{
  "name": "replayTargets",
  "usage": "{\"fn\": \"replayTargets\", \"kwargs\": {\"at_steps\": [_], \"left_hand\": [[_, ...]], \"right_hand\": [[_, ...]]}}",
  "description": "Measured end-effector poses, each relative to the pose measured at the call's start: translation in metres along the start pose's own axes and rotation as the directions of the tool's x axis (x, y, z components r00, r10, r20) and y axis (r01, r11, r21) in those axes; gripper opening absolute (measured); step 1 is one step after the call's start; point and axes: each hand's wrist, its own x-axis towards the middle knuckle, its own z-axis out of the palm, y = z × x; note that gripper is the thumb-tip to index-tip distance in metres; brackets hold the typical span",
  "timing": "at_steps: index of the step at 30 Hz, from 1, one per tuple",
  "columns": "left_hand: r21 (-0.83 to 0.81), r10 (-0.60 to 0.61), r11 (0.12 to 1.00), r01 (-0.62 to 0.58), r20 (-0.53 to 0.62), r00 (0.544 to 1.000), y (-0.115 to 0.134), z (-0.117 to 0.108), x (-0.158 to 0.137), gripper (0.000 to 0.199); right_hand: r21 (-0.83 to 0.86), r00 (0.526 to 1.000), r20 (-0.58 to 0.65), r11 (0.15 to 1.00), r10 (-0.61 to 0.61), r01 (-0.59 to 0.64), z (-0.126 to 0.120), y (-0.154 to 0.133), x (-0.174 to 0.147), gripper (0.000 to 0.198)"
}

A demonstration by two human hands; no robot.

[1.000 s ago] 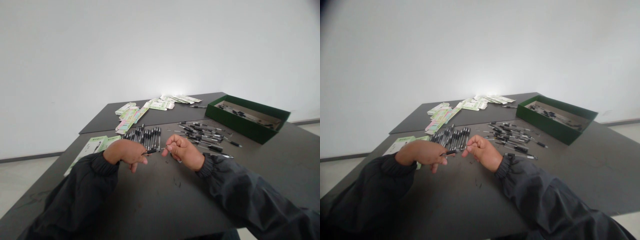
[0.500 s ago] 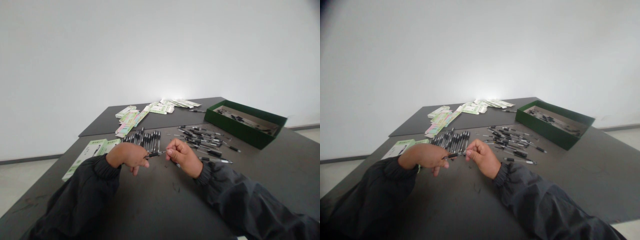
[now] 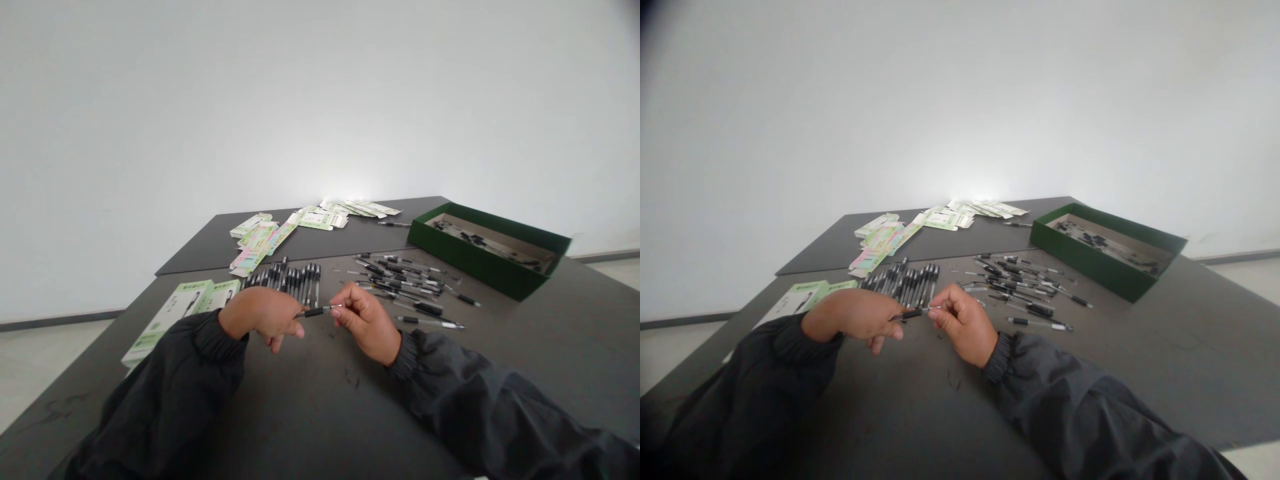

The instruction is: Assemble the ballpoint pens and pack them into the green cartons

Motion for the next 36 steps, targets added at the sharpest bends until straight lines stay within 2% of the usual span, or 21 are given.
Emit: {"fn": "replayTargets", "kwargs": {"at_steps": [8, 13, 19, 22, 26, 31, 36], "left_hand": [[-0.024, 0.027, 0.999, -0.027, 0.014, 1.000, 0.002, 0.000, -0.001, 0.029], [-0.001, 0.013, 1.000, -0.013, 0.017, 1.000, 0.007, 0.000, -0.004, 0.030], [0.041, 0.004, 0.999, -0.005, 0.018, 1.000, 0.012, -0.001, -0.007, 0.032], [0.013, 0.006, 1.000, -0.007, 0.032, 0.999, 0.010, -0.001, -0.006, 0.034], [-0.018, 0.002, 1.000, -0.001, 0.029, 1.000, 0.007, 0.000, -0.004, 0.034], [0.009, 0.008, 1.000, -0.008, 0.027, 1.000, 0.004, 0.002, -0.003, 0.033], [-0.002, 0.047, 0.999, -0.047, 0.012, 0.999, 0.002, 0.003, -0.002, 0.029]], "right_hand": [[-0.079, 0.999, -0.003, 0.996, -0.037, 0.036, 0.002, -0.008, -0.004, 0.014], [-0.232, 0.997, 0.006, 0.970, -0.075, 0.074, 0.000, -0.012, -0.004, 0.015], [-0.366, 0.985, 0.096, 0.915, -0.146, 0.171, -0.005, -0.015, -0.001, 0.030], [-0.348, 0.977, 0.154, 0.917, -0.147, 0.193, -0.007, -0.018, -0.002, 0.023], [-0.355, 0.984, 0.139, 0.922, -0.109, 0.152, -0.010, -0.022, -0.005, 0.027], [-0.483, 0.981, 0.129, 0.855, -0.145, 0.189, -0.010, -0.025, -0.003, 0.007], [-0.501, 0.968, 0.202, 0.833, -0.151, 0.235, -0.013, -0.024, -0.002, 0.016]]}}
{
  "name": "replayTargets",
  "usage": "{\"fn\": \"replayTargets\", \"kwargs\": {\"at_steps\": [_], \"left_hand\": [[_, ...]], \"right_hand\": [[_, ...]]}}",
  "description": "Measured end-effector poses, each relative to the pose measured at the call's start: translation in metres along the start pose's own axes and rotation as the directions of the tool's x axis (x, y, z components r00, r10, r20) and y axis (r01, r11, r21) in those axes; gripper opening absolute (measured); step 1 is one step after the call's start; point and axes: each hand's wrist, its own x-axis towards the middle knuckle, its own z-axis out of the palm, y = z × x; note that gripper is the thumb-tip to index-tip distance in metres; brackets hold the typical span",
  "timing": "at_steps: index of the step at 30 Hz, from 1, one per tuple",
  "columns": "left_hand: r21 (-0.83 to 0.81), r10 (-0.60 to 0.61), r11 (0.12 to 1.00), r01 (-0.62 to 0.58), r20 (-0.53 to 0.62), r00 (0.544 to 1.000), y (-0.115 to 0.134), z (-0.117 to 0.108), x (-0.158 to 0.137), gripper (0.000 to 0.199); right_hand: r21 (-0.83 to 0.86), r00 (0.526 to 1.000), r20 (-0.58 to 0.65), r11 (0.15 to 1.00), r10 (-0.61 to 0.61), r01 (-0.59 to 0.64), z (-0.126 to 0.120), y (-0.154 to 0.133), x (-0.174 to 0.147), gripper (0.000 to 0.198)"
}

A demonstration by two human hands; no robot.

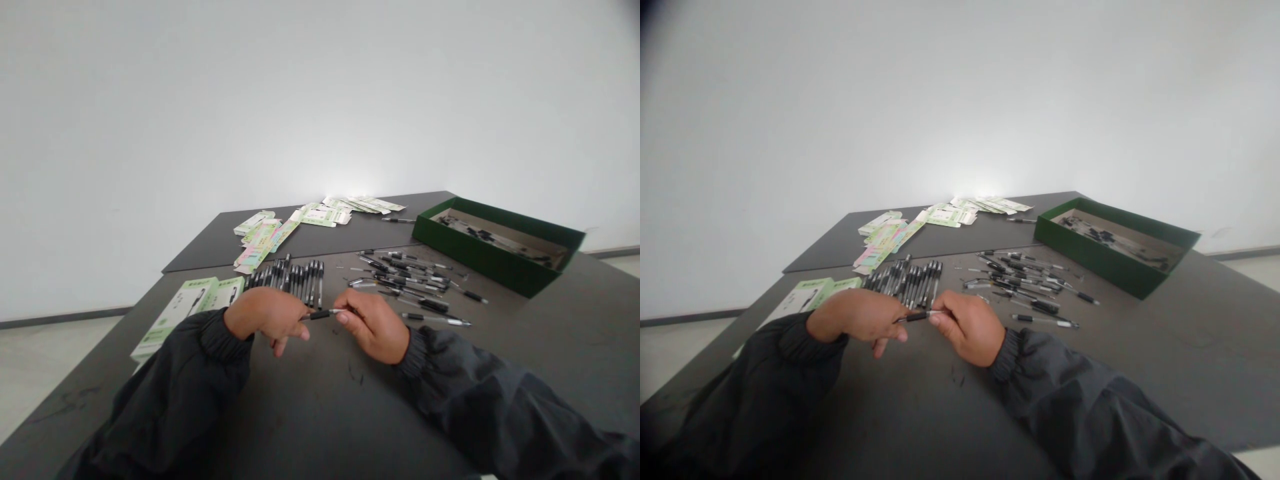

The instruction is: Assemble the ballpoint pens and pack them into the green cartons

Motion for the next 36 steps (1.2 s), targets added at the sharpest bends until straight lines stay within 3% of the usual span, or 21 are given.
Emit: {"fn": "replayTargets", "kwargs": {"at_steps": [5, 11, 20, 26, 36], "left_hand": [[0.004, -0.031, 1.000, 0.030, 0.029, 0.999, 0.0026, -0.0007, -0.0009, 0.031], [0.002, -0.007, 1.000, 0.007, -0.001, 1.000, 0.0005, 0.0016, 0.0002, 0.029], [0.025, -0.002, 1.000, 0.001, 0.017, 1.000, 0.0006, 0.0008, -0.0005, 0.031], [0.043, -0.017, 0.999, 0.015, 0.031, 0.999, 0.0021, 0.0009, -0.0003, 0.032], [0.036, -0.012, 0.999, 0.011, 0.039, 0.999, -0.0023, 0.0035, 0.0009, 0.034]], "right_hand": [[-0.004, 1.000, 0.009, 1.000, 0.001, -0.001, -0.0016, 0.0001, -0.0030, 0.030], [-0.067, 0.999, -0.001, 0.997, -0.033, 0.033, -0.0004, -0.0025, 0.0002, 0.007], [-0.085, 0.999, 0.038, 0.996, -0.022, 0.025, -0.0017, -0.0034, -0.0021, 0.029], [-0.156, 0.998, 0.026, 0.986, -0.063, 0.066, 0.0019, -0.0041, 0.0000, 0.010], [-0.142, 0.999, 0.041, 0.989, -0.028, 0.034, 0.0022, -0.0049, -0.0003, 0.027]]}}
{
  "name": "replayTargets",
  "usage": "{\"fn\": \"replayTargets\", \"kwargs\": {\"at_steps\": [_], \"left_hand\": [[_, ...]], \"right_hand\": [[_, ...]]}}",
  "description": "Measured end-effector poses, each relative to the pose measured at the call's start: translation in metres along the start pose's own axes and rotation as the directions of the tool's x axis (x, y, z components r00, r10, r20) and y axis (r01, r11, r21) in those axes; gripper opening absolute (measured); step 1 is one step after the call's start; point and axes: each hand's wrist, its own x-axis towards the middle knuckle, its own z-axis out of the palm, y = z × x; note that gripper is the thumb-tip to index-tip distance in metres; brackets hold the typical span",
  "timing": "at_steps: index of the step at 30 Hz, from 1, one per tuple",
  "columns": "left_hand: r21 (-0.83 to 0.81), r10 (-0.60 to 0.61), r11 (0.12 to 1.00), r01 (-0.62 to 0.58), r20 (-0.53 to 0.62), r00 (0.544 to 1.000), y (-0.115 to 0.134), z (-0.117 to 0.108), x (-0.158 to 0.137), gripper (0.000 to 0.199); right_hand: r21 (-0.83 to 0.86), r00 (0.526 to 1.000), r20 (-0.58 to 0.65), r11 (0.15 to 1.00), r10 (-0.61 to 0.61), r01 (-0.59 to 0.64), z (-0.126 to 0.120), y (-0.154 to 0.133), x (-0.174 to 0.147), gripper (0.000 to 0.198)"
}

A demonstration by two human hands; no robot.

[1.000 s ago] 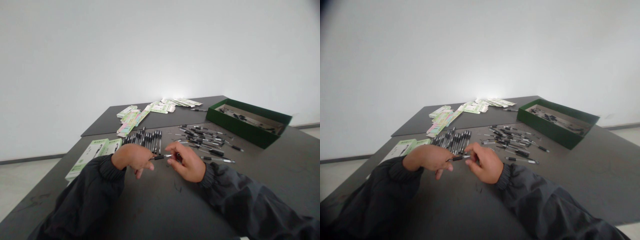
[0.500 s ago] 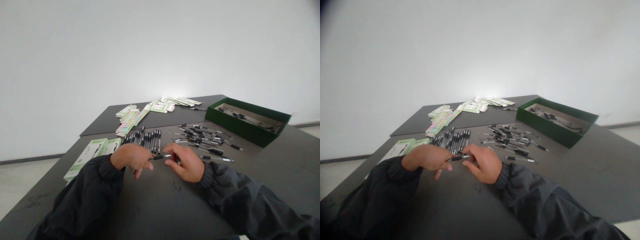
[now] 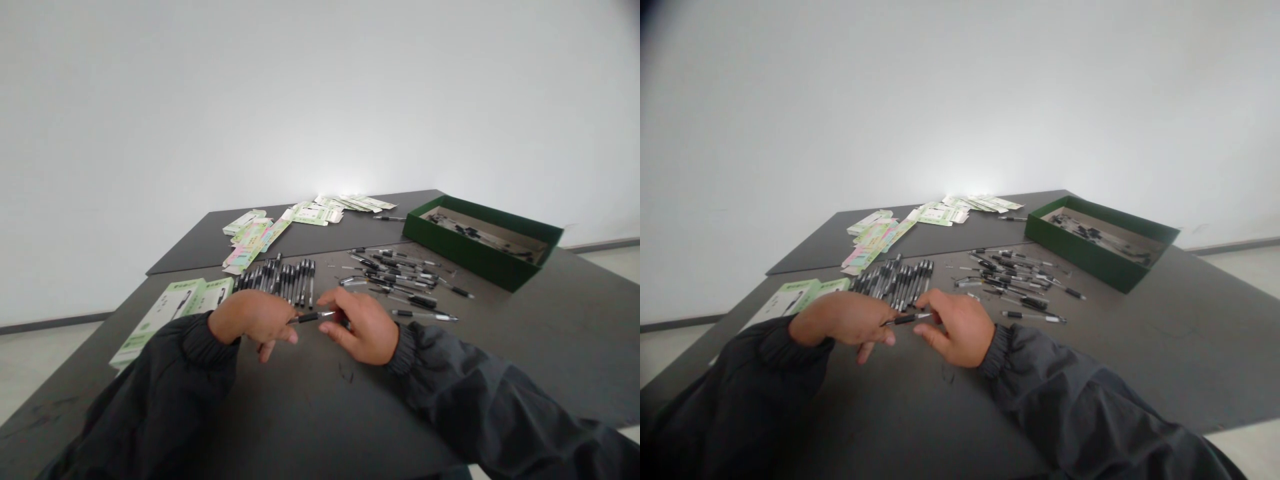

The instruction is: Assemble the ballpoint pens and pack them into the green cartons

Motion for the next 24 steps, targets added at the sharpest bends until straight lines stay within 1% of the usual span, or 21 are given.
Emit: {"fn": "replayTargets", "kwargs": {"at_steps": [4, 5, 8, 9, 11, 14, 16, 18, 19, 23, 24], "left_hand": [[0.026, 0.004, 1.000, -0.004, 0.001, 1.000, -0.0005, 0.0009, 0.0009, 0.036], [0.024, 0.005, 1.000, -0.005, 0.000, 1.000, -0.0004, 0.0011, 0.0012, 0.035], [0.003, 0.002, 1.000, -0.002, 0.011, 1.000, -0.0004, 0.0011, 0.0017, 0.034], [-0.006, 0.003, 1.000, -0.003, 0.014, 1.000, -0.0006, 0.0009, 0.0016, 0.034], [-0.007, 0.019, 1.000, -0.019, 0.005, 1.000, -0.0014, 0.0006, 0.0012, 0.034], [0.008, 0.036, 0.999, -0.036, -0.014, 0.999, -0.0031, 0.0006, 0.0004, 0.035], [0.009, 0.029, 1.000, -0.029, -0.013, 0.999, -0.0035, 0.0008, 0.0001, 0.036], [0.003, 0.019, 1.000, -0.019, -0.012, 1.000, -0.0028, 0.0008, -0.0003, 0.036], [0.003, 0.020, 1.000, -0.020, -0.012, 1.000, -0.0021, 0.0007, -0.0006, 0.036], [0.005, 0.022, 1.000, -0.022, -0.010, 1.000, 0.0002, 0.0003, -0.0016, 0.036], [0.006, 0.021, 1.000, -0.021, -0.012, 1.000, 0.0002, 0.0005, -0.0015, 0.036]], "right_hand": [[-0.042, 0.999, -0.019, 0.999, -0.035, 0.034, 0.0012, -0.0011, 0.0014, 0.009], [-0.049, 0.999, -0.014, 0.998, -0.050, 0.049, 0.0013, -0.0007, 0.0023, 0.010], [-0.054, 0.996, 0.016, 0.995, -0.085, 0.086, 0.0007, 0.0012, 0.0042, 0.021], [-0.046, 0.996, 0.026, 0.995, -0.090, 0.091, 0.0003, 0.0016, 0.0041, 0.022], [-0.016, 0.996, 0.036, 0.997, -0.077, 0.077, -0.0003, 0.0019, 0.0030, 0.020], [-0.007, 1.000, 0.022, 1.000, -0.019, 0.019, -0.0004, 0.0004, 0.0008, 0.031], [-0.030, 1.000, 0.007, 0.999, -0.013, 0.013, 0.0001, -0.0008, 0.0006, 0.022], [-0.047, 0.999, 0.000, 0.998, -0.040, 0.040, 0.0005, -0.0013, 0.0018, 0.010], [-0.053, 0.998, 0.003, 0.997, -0.058, 0.058, 0.0006, -0.0010, 0.0027, 0.008], [-0.069, 0.995, 0.025, 0.992, -0.100, 0.101, 0.0002, 0.0016, 0.0046, 0.024], [-0.058, 0.994, 0.028, 0.993, -0.103, 0.104, 0.0000, 0.0022, 0.0042, 0.025]]}}
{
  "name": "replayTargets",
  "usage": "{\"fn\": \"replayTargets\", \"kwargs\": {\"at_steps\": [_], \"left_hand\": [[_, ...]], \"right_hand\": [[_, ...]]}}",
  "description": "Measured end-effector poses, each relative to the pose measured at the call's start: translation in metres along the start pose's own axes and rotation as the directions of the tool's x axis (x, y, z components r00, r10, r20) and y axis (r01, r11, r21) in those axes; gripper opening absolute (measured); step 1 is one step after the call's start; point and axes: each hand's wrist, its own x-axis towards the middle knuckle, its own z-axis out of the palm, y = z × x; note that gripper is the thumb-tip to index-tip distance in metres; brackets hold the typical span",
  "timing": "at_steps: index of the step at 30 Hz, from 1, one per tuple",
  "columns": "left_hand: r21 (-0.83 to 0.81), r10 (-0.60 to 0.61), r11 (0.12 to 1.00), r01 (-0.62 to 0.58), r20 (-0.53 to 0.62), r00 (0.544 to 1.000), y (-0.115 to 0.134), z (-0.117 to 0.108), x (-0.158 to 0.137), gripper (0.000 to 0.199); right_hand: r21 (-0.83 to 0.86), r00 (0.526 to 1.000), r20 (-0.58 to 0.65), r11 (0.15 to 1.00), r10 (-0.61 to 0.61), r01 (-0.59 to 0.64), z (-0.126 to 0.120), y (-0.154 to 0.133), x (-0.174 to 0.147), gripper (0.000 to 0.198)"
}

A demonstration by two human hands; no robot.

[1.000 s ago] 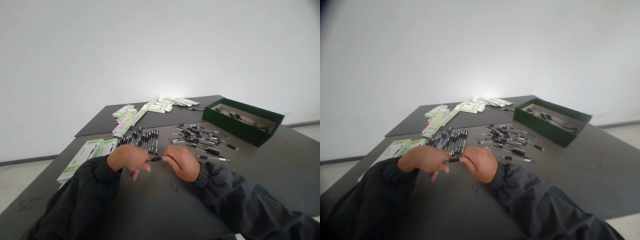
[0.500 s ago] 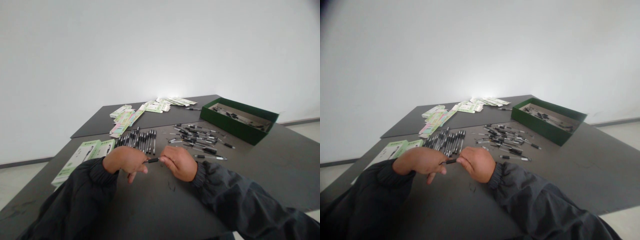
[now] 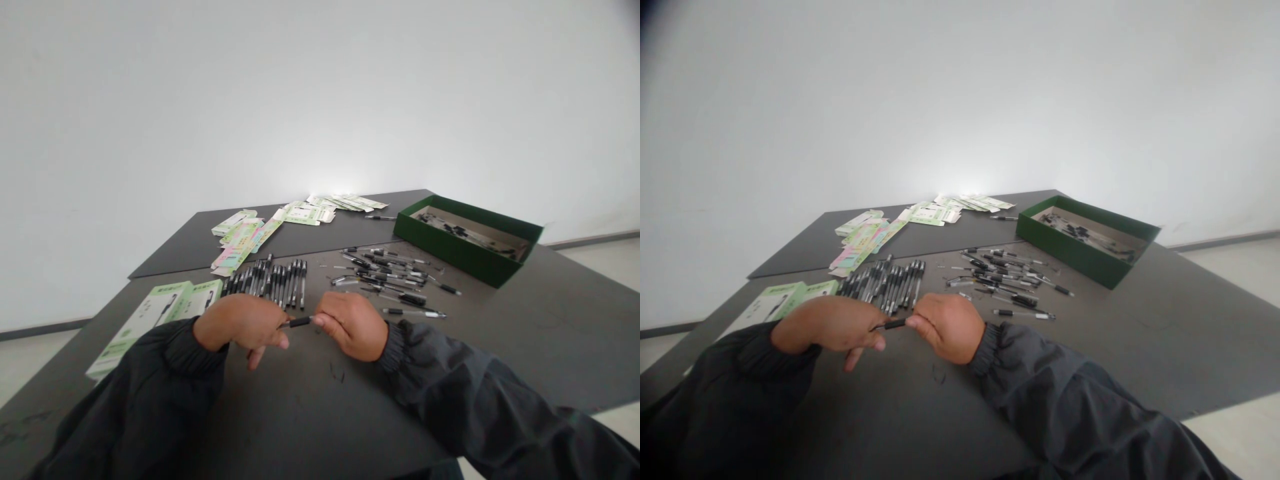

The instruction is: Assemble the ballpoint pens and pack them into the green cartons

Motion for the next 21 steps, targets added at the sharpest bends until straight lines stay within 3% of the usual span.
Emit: {"fn": "replayTargets", "kwargs": {"at_steps": [5, 9, 14, 18, 21], "left_hand": [[0.004, 0.015, 1.000, -0.015, 0.004, 1.000, -0.0025, 0.0011, 0.0014, 0.036], [0.019, 0.008, 1.000, -0.008, -0.005, 1.000, -0.0013, 0.0006, 0.0005, 0.036], [0.003, -0.006, 1.000, 0.006, -0.005, 1.000, 0.0016, -0.0001, -0.0012, 0.033], [0.006, 0.010, 1.000, -0.010, -0.020, 1.000, 0.0002, 0.0009, -0.0001, 0.032], [-0.003, 0.008, 1.000, -0.008, -0.026, 1.000, -0.0020, 0.0024, 0.0019, 0.033]], "right_hand": [[0.051, 0.998, -0.024, 0.997, 0.060, -0.059, -0.0005, -0.0018, -0.0036, 0.026], [0.011, 0.998, -0.031, 0.999, 0.051, -0.051, -0.0004, -0.0034, -0.0015, 0.008], [0.009, 1.000, 0.019, 1.000, 0.013, -0.013, -0.0009, -0.0005, 0.0002, 0.017], [0.038, 0.996, 0.015, 0.996, 0.082, -0.083, -0.0014, -0.0025, -0.0034, 0.024], [0.036, 0.997, -0.007, 0.996, 0.080, -0.080, -0.0010, -0.0047, -0.0041, 0.015]]}}
